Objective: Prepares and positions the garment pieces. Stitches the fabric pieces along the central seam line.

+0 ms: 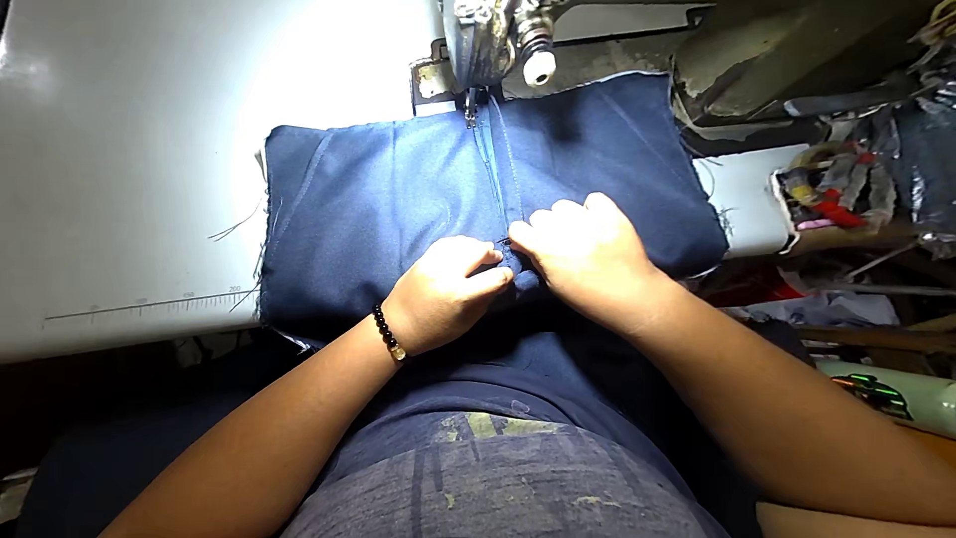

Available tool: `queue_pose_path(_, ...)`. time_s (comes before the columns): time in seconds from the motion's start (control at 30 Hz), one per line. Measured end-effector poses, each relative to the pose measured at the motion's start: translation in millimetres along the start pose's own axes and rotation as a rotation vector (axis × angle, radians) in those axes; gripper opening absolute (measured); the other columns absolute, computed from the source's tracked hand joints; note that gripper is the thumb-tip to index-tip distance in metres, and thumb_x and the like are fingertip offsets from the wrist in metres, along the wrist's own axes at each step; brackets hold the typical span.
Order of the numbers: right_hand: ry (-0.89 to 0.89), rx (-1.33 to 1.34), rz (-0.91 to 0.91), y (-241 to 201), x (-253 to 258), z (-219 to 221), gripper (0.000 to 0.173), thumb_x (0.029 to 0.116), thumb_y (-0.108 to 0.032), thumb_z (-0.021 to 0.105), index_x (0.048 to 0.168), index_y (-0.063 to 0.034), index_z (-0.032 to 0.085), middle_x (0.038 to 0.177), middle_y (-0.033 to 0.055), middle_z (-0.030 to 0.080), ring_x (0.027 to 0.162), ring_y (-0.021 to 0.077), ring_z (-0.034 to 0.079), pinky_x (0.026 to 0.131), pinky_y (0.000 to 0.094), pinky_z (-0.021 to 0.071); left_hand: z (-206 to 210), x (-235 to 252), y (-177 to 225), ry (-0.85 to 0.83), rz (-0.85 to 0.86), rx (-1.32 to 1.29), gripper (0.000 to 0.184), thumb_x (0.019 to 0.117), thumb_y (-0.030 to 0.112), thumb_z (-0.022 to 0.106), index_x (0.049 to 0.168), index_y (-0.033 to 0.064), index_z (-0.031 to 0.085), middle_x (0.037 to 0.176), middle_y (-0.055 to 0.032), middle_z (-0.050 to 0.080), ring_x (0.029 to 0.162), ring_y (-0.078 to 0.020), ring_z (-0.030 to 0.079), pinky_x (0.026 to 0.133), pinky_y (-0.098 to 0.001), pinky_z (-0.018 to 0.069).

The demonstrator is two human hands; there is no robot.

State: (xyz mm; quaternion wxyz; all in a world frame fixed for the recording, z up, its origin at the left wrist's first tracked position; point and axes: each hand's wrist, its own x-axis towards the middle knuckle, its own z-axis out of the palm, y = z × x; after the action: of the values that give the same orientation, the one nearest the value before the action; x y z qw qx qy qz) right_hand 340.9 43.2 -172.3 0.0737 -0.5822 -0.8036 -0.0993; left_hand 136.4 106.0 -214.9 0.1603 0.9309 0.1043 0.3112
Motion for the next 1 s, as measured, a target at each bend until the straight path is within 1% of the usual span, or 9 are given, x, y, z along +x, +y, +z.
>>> queue_pose_path(0.17,0.029,0.145,-0.001,20,-5,4,0.024,0.1051,-0.019,0.049,0.095,-0.0079,0.068,0.076,0.0122,0.063,0.073,0.0325,0.065,0.061,0.0464,0.0437,-7,3,0,-0.058,-0.026,-0.071,0.02,0.0977,0.012,0.059,0.098,0.0067,0.078,0.109,-0.0135,0.073,0.109,-0.0249,0.067,0.098,-0.0389,0.0527)
queue_pose_path(0.33,0.194,0.132,0.357,99,-40,-2,0.025,0.1046,-0.016,0.053,0.11,-0.0025,0.074,0.108,0.025,0.067,0.107,0.0486,0.062,0.089,0.0645,0.0481,-19,6,1,-0.146,-0.118,-0.101,0.022,0.101,0.016,0.057,0.101,0.0078,0.077,0.115,-0.0099,0.071,0.115,-0.0178,0.065,0.1,-0.0299,0.0529)
queue_pose_path(0.5,0.242,-0.046,0.73,152,-71,6,0.032,0.1044,-0.008,0.047,0.122,-0.0043,0.073,0.111,0.0295,0.068,0.113,0.0544,0.059,0.093,0.0708,0.0432,-18,4,3,-0.164,-0.178,-0.08,0.028,0.1048,0.021,0.05,0.104,0.0113,0.076,0.116,-0.0054,0.073,0.114,-0.0157,0.067,0.1,-0.0316,0.053)
queue_pose_path(0.63,0.423,0.254,0.329,68,-27,-4,0.035,0.0976,-0.005,0.046,0.115,-0.0091,0.076,0.112,0.0119,0.075,0.109,0.0309,0.069,0.094,0.051,0.0536,-12,3,6,-0.1,-0.153,-0.012,0.028,0.103,0.019,0.051,0.101,0.0113,0.077,0.107,-0.0042,0.076,0.103,-0.0186,0.068,0.092,-0.0353,0.0529)
queue_pose_path(0.73,0.097,0.54,0.004,7,17,-4,0.04,0.1019,-0.018,0.051,0.139,-0.0199,0.065,0.126,0.0013,0.071,0.11,0.0215,0.066,0.086,0.0456,0.0512,-11,3,8,-0.091,-0.167,-0.014,0.026,0.1025,0.016,0.052,0.1,0.0084,0.076,0.101,-0.0063,0.074,0.098,-0.019,0.068,0.089,-0.0326,0.0547)
queue_pose_path(0.77,0.005,0.557,0.004,1,26,0,0.035,0.1048,-0.024,0.051,0.136,-0.0157,0.065,0.117,0.0053,0.071,0.103,0.0251,0.067,0.081,0.0471,0.0519,-13,1,9,-0.097,-0.193,-0.045,0.025,0.1017,0.016,0.052,0.101,0.0067,0.076,0.104,-0.0081,0.073,0.101,-0.019,0.069,0.091,-0.0326,0.055)
queue_pose_path(0.87,-0.001,0.544,0.067,6,34,17,0.04,0.1047,-0.038,0.051,0.083,-0.0059,0.062,0.075,0.0086,0.057,0.075,0.0262,0.062,0.064,0.0444,0.046,-18,-5,0,-0.061,-0.334,-0.342,0.024,0.1024,0.016,0.052,0.109,-0.002,0.067,0.11,-0.0111,0.065,0.099,-0.0103,0.064,0.09,-0.0242,0.0543)
queue_pose_path(0.93,0.022,0.627,0.14,6,27,20,0.051,0.1013,-0.044,0.057,0.07,-0.0041,0.061,0.071,0.0089,0.055,0.075,0.0259,0.059,0.069,0.0454,0.044,-21,-1,-7,0.041,-0.404,-0.498,0.019,0.1029,0.014,0.054,0.107,-0.0028,0.063,0.107,-0.0088,0.064,0.092,-0.0063,0.066,0.083,-0.0232,0.0581)
queue_pose_path(1.0,0.024,0.7,0.233,1,19,20,0.044,0.0964,-0.041,0.065,0.072,-0.0043,0.068,0.077,0.0092,0.058,0.084,0.0271,0.06,0.077,0.048,0.0451,-24,12,-14,0.146,-0.432,-0.41,0.017,0.0987,0.013,0.061,0.097,0.0003,0.072,0.104,-0.0058,0.067,0.091,-0.0044,0.065,0.081,-0.0209,0.057)
